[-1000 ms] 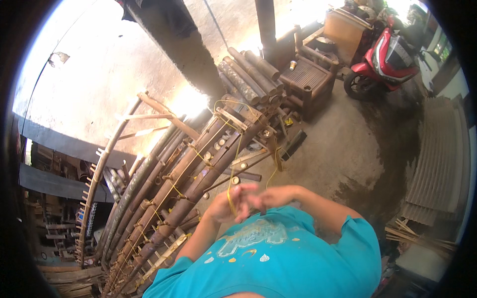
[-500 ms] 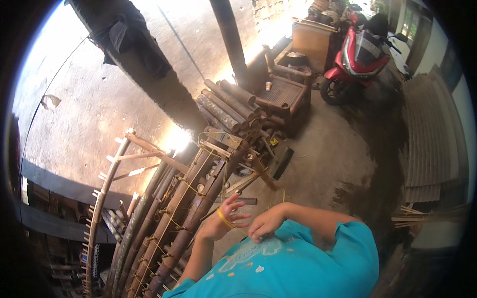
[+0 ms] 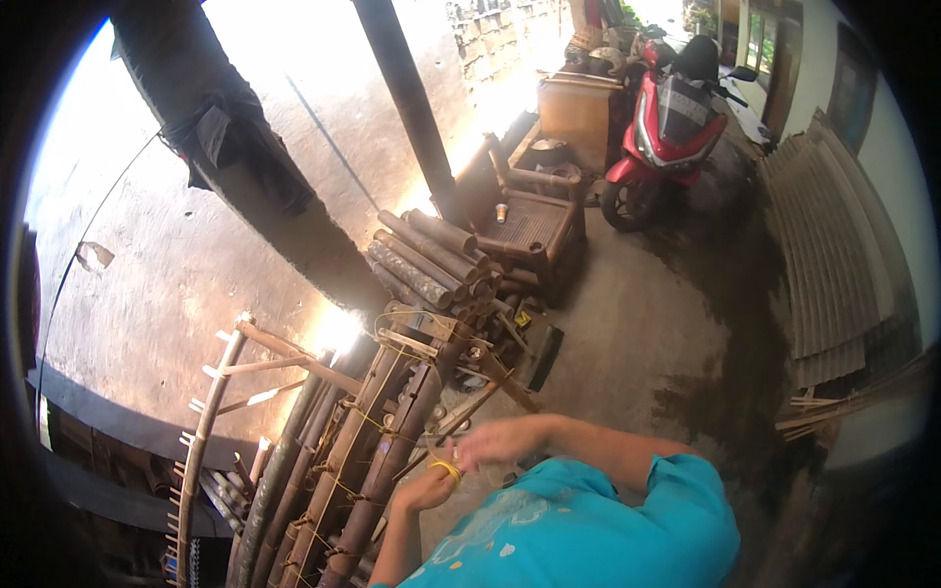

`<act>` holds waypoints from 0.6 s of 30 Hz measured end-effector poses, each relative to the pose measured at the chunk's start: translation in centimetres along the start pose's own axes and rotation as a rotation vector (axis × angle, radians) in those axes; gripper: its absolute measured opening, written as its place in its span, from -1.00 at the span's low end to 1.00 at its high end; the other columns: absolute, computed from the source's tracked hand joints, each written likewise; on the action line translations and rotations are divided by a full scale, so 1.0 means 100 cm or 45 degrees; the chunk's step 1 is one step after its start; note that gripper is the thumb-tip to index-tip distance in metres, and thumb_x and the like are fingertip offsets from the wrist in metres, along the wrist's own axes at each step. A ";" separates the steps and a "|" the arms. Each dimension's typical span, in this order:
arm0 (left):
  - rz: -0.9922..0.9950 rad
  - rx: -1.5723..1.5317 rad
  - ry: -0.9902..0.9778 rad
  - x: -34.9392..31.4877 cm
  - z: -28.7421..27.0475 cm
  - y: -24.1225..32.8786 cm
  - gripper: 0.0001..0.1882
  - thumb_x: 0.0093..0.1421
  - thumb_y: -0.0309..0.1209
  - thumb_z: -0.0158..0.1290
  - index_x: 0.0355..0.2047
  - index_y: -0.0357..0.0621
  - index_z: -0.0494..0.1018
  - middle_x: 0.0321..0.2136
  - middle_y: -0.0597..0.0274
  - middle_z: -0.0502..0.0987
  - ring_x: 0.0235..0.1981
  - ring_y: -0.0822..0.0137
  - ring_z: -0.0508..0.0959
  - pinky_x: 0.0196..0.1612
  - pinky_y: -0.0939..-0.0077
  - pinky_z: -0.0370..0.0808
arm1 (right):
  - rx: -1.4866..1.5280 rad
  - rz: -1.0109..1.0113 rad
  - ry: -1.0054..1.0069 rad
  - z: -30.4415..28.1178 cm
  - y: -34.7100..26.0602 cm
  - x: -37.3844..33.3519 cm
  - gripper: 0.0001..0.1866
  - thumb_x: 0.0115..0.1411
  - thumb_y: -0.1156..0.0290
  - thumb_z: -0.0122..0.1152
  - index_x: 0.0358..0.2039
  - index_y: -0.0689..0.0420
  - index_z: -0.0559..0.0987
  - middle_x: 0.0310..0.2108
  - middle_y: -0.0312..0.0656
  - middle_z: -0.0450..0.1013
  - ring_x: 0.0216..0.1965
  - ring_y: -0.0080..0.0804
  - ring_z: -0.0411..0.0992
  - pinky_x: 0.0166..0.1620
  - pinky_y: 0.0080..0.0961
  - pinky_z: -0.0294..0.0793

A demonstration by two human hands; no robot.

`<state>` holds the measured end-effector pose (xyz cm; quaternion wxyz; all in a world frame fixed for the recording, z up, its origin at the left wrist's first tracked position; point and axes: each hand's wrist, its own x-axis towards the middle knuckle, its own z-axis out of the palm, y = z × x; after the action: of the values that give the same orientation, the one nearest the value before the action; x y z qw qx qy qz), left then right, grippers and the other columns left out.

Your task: The person ties yellow plastic straps around a bundle of bamboo poles arranged in a curved rack. They repeatedly wrap and knot the straps to secure the poles, occasionally bending down to pick up additional straps from the floor. The person also briefly handles a stack of flat bamboo strips near the end.

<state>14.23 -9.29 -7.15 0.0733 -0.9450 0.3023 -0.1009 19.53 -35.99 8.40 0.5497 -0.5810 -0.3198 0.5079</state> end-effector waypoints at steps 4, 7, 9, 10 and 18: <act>-0.332 -3.195 -0.354 0.042 -0.123 -0.006 -0.24 0.33 0.08 -0.30 0.35 -0.10 -0.20 0.27 -0.19 -0.01 0.19 -0.04 0.28 -0.10 0.28 0.56 | -0.413 -0.186 -0.229 0.001 0.087 0.025 -0.73 0.34 0.22 -0.10 -0.29 0.13 0.49 -0.39 -0.34 0.43 -0.38 -0.55 0.34 -0.32 -0.55 0.37; -0.523 -2.755 -0.732 0.029 -0.115 0.003 -0.20 0.31 0.06 -0.21 0.36 0.08 -0.34 0.31 -0.09 -0.09 0.19 -0.02 0.26 -0.03 0.15 0.51 | -0.025 0.012 0.302 -0.026 0.048 0.034 -0.74 0.33 0.24 -0.09 -0.30 0.10 0.52 -0.42 -0.35 0.42 -0.41 -0.61 0.33 -0.38 -0.58 0.37; -0.740 -2.381 -0.613 0.020 -0.097 0.021 -0.09 0.25 0.12 -0.12 0.36 0.14 -0.42 0.32 -0.02 -0.11 0.19 -0.01 0.26 0.02 0.08 0.47 | 0.059 -0.075 0.160 -0.009 0.016 0.024 -0.74 0.33 0.21 -0.08 -0.30 0.08 0.52 -0.47 -0.39 0.39 -0.44 -0.66 0.30 -0.41 -0.63 0.33; -0.745 -2.554 -0.444 0.024 -0.105 0.021 -0.07 0.24 0.12 -0.11 0.35 0.16 -0.45 0.33 -0.01 -0.13 0.20 -0.02 0.25 0.01 0.06 0.47 | 0.036 -0.117 0.021 0.003 0.012 0.020 -0.74 0.34 0.20 -0.08 -0.31 0.07 0.52 -0.49 -0.41 0.37 -0.45 -0.68 0.29 -0.42 -0.65 0.31; -0.582 -3.400 -0.101 0.029 -0.093 -0.015 -0.16 0.25 0.24 -0.33 0.10 -0.37 0.30 -0.10 -0.15 0.51 -0.19 0.14 0.60 -0.08 0.26 0.55 | -0.216 -0.068 -0.474 0.002 0.023 0.052 -0.73 0.32 0.24 -0.03 -0.28 0.14 0.57 -0.51 -0.39 0.40 -0.47 -0.59 0.31 -0.40 -0.62 0.32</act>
<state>15.19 -10.46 2.61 -0.9018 -0.3254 0.0039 0.2843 20.37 -31.55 4.99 0.4433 -0.5128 -0.4727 0.5631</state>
